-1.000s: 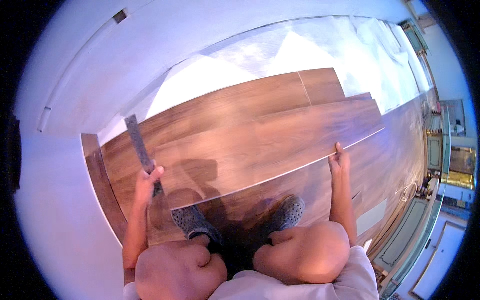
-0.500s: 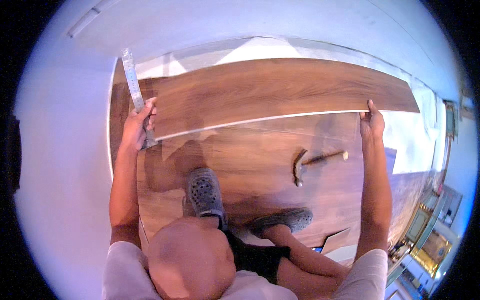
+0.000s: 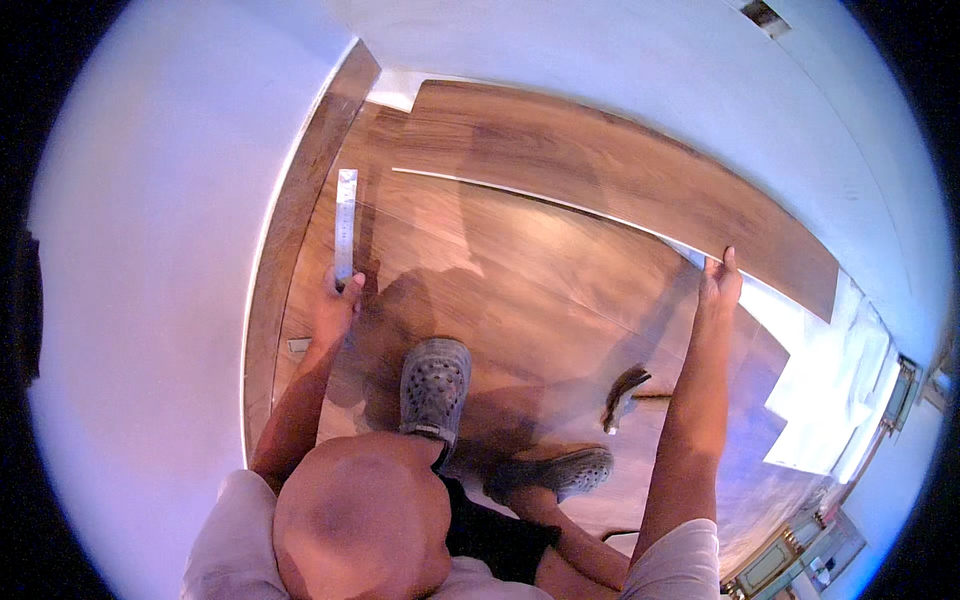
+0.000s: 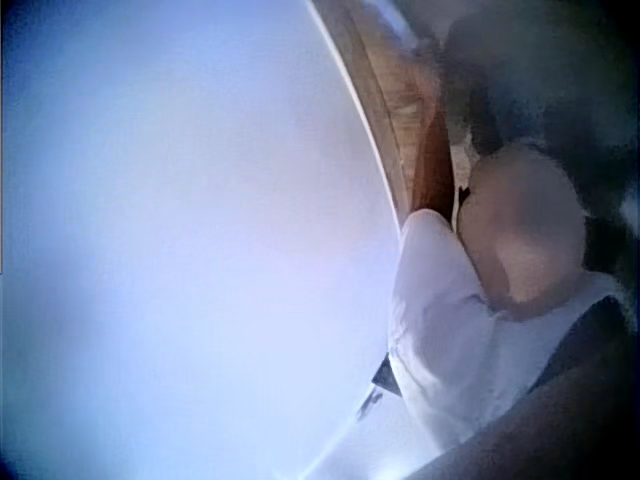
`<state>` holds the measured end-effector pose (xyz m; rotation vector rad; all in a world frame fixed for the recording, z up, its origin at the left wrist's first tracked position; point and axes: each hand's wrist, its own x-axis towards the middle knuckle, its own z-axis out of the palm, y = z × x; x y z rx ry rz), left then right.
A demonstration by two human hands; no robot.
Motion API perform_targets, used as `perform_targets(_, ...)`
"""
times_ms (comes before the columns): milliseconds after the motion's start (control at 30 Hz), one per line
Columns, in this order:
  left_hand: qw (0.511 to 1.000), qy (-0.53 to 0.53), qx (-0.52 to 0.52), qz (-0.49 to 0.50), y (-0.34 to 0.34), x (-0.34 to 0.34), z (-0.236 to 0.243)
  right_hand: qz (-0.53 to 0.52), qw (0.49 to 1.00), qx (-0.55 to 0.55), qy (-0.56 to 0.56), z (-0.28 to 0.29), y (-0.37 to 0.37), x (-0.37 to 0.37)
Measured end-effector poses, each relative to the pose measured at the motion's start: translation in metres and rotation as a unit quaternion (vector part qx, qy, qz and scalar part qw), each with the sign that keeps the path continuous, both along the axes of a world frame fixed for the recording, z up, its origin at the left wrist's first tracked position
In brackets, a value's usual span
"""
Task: The person measures, cuts, and installs laminate flooring planks on a wood-covered surface using a utility knife, a square, and a hammer.
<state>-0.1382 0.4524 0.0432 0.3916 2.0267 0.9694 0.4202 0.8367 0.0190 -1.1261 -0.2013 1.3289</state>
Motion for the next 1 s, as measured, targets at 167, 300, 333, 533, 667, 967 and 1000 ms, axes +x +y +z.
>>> perform_targets(167, 0.999, -0.024, 0.026, -0.027, 0.008, 0.02, -0.003, 0.016, 1.0, -0.007, 0.002, -0.016, 0.005, 0.024)
perform_targets(300, 0.998, -0.02, 0.02, -0.059, 0.018, 0.021, 0.012, 0.01, 1.0, 0.004, 0.015, -0.011, -0.021, 0.045)
perform_targets(333, 0.997, -0.028, 0.024, -0.066, 0.02, 0.023, 0.014, -0.016, 1.0, 0.017, 0.007, -0.005, -0.029, 0.049)
perform_targets(533, 0.964, 0.134, 0.111, -0.201, 0.042, 0.028, 0.011, 0.002, 1.0, -0.009, 0.005, 0.0, -0.035, 0.03)
perform_targets(667, 0.921, 0.269, 0.111, -0.258, 0.075, 0.037, 0.017, -0.006, 0.999, -0.027, 0.028, -0.006, -0.025, -0.036)
perform_targets(967, 0.922, 0.29, 0.029, -0.256, 0.144, 0.026, -0.003, 0.021, 0.998, -0.038, 0.049, -0.04, -0.007, -0.087)
perform_targets(1000, 0.917, 0.305, 0.025, -0.257, 0.145, 0.023, -0.006, 0.02, 0.998, -0.039, 0.04, -0.038, -0.011, -0.097)
